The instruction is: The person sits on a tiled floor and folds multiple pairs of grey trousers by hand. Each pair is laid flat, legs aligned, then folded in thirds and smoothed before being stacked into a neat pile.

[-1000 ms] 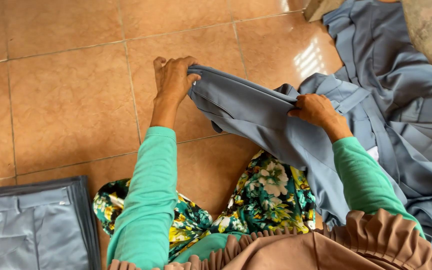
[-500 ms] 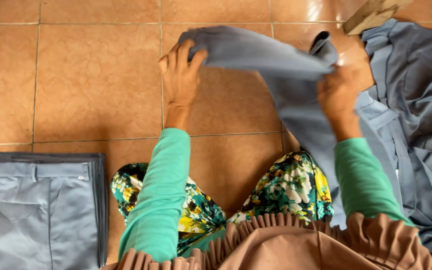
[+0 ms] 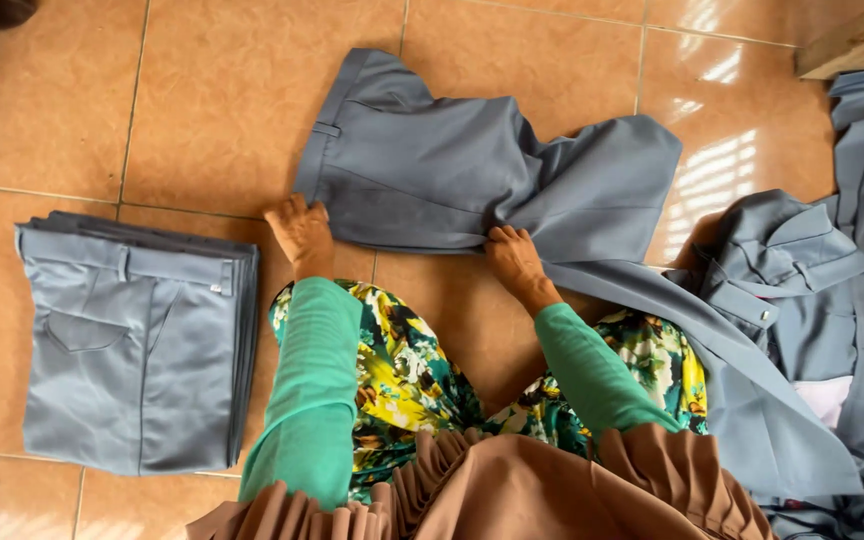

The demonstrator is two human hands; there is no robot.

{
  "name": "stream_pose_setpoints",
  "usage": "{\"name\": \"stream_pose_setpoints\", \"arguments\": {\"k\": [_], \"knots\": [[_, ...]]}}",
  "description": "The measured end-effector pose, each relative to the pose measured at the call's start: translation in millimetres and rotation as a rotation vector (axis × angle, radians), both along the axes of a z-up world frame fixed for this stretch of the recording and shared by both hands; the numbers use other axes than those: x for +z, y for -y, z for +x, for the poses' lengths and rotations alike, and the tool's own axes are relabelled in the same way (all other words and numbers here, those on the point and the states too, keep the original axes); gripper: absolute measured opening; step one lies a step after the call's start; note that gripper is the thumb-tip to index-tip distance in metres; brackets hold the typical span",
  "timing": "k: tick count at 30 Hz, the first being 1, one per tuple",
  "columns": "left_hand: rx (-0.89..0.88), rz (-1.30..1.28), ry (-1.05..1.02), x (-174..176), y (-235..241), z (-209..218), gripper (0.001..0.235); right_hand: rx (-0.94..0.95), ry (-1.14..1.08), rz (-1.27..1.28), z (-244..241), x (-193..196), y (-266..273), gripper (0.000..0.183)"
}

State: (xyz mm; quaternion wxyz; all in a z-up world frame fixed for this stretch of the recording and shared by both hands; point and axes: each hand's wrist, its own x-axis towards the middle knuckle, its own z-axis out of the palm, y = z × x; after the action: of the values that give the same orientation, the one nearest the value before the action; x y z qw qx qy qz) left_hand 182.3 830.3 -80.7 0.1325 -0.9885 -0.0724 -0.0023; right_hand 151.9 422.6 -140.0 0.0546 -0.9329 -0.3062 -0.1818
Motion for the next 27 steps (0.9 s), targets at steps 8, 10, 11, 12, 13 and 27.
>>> {"name": "stream_pose_setpoints", "arguments": {"k": [8, 10, 11, 12, 13, 27], "knots": [[-0.003, -0.085, 0.264, -18, 20, -34, 0.075, 0.014, 0.035, 0.190, 18, 98, -98, 0.012], [0.207, -0.699, -0.193, 118, 84, -34, 0.091, 0.018, 0.054, 0.203, 14, 114, -103, 0.012], [0.406, -1.298, -0.676, 196, 106, -45, 0.108, 0.013, 0.075, 0.213, 12, 122, -101, 0.013], [0.404, -1.301, -0.680, 182, 117, -41, 0.108, 0.011, 0.073, 0.208, 6, 121, -102, 0.013], [0.519, -1.569, -0.613, 168, 132, -38, 0.112, 0.017, 0.073, 0.205, -2, 120, -99, 0.014], [1.187, -2.440, 0.032, 45, 177, -44, 0.096, -0.179, 0.050, -0.117, -50, 143, 72, 0.010]]}}
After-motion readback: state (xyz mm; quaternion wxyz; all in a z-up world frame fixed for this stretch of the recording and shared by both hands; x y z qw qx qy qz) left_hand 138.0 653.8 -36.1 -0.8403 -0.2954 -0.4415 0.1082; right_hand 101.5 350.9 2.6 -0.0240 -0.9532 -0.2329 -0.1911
